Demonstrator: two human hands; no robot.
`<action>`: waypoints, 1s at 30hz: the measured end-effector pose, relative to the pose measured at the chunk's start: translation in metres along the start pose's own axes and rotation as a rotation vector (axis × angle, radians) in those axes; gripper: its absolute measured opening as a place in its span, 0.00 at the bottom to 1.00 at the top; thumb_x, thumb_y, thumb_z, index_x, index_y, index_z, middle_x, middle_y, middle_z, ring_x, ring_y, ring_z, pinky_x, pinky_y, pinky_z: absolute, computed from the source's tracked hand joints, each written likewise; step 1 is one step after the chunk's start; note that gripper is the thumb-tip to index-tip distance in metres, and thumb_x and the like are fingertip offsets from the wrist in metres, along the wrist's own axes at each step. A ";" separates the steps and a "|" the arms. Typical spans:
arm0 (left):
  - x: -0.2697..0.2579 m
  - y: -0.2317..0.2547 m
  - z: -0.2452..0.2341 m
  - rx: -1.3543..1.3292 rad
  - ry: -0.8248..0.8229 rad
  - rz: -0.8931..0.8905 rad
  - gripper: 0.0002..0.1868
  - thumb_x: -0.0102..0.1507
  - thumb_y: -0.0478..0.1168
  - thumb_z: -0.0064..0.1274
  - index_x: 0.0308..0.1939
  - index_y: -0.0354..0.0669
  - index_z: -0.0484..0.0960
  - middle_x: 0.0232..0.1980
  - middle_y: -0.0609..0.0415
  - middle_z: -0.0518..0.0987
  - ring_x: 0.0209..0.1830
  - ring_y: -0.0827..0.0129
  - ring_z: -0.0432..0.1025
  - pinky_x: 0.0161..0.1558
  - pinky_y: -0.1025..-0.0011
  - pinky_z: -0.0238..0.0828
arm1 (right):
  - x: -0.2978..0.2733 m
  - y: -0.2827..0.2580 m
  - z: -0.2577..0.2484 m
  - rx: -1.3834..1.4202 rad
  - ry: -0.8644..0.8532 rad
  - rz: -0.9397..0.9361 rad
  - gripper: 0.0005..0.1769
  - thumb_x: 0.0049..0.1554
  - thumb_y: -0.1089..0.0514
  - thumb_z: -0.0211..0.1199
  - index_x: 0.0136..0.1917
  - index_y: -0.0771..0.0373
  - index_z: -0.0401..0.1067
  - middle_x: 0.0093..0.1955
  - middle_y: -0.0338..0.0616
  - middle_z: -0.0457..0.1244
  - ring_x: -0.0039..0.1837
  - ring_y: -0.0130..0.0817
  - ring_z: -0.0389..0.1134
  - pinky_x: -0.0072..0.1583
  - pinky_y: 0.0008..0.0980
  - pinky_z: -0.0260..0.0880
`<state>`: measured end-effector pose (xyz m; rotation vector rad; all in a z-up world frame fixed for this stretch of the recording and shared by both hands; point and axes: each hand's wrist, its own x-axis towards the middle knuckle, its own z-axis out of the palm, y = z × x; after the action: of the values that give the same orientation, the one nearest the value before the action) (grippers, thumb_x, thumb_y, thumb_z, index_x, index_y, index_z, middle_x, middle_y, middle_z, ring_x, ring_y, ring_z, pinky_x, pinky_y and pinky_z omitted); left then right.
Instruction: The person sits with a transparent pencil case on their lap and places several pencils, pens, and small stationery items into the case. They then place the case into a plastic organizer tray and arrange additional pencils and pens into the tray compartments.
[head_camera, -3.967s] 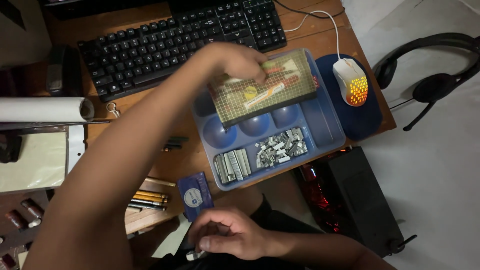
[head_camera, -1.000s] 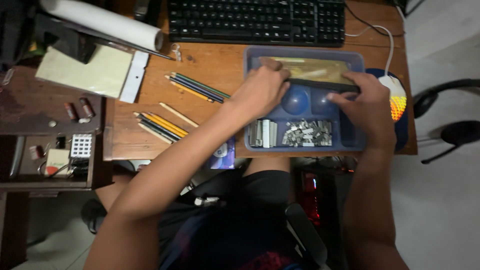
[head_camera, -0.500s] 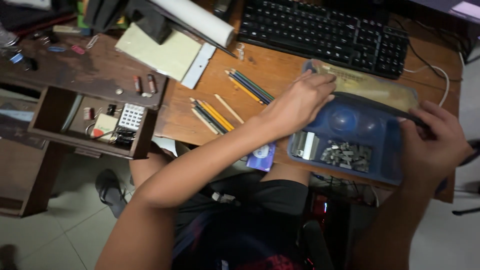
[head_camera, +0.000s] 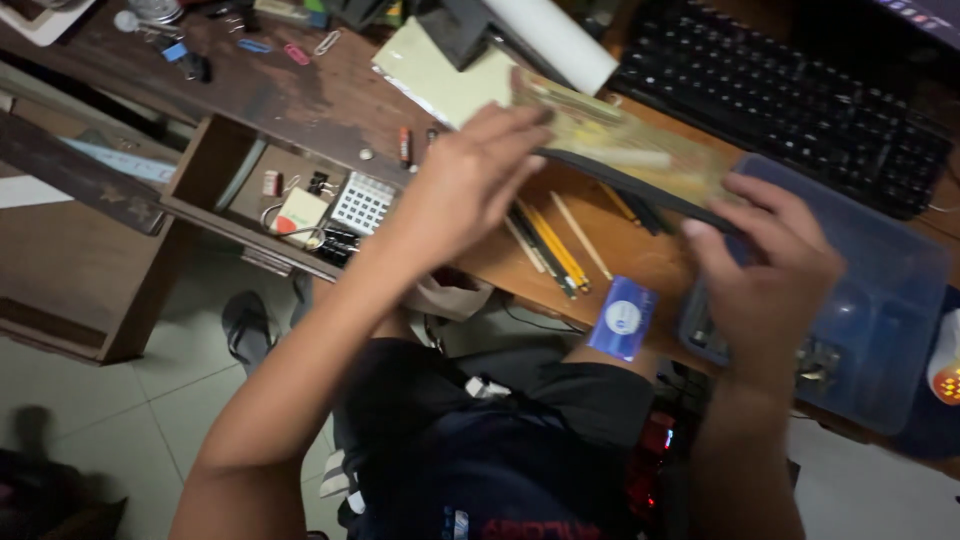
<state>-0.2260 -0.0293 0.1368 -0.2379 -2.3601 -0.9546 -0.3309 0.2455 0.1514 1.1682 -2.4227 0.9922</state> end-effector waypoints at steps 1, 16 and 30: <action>-0.008 -0.009 -0.012 0.000 0.003 -0.007 0.10 0.71 0.29 0.49 0.53 0.26 0.81 0.57 0.32 0.82 0.59 0.45 0.79 0.71 0.55 0.71 | 0.008 -0.012 0.011 0.002 -0.007 -0.002 0.09 0.61 0.73 0.74 0.55 0.78 0.81 0.61 0.66 0.70 0.62 0.53 0.72 0.60 0.44 0.72; -0.081 -0.101 -0.107 0.156 0.051 -0.050 0.11 0.72 0.28 0.51 0.55 0.23 0.83 0.63 0.34 0.78 0.62 0.41 0.75 0.64 0.49 0.74 | 0.059 -0.053 0.141 0.231 -0.198 -0.192 0.12 0.61 0.63 0.70 0.55 0.74 0.80 0.61 0.61 0.68 0.62 0.52 0.70 0.60 0.44 0.76; -0.092 -0.068 -0.089 0.415 0.182 -0.075 0.22 0.78 0.44 0.43 0.61 0.24 0.80 0.64 0.31 0.72 0.66 0.37 0.66 0.60 0.45 0.61 | 0.038 -0.042 0.079 0.064 -0.263 -0.079 0.08 0.61 0.69 0.68 0.53 0.74 0.79 0.54 0.56 0.68 0.51 0.41 0.71 0.53 0.31 0.75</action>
<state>-0.1357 -0.1350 0.0955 0.0972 -2.3436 -0.4758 -0.3192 0.1510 0.1321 1.4896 -2.5331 0.9506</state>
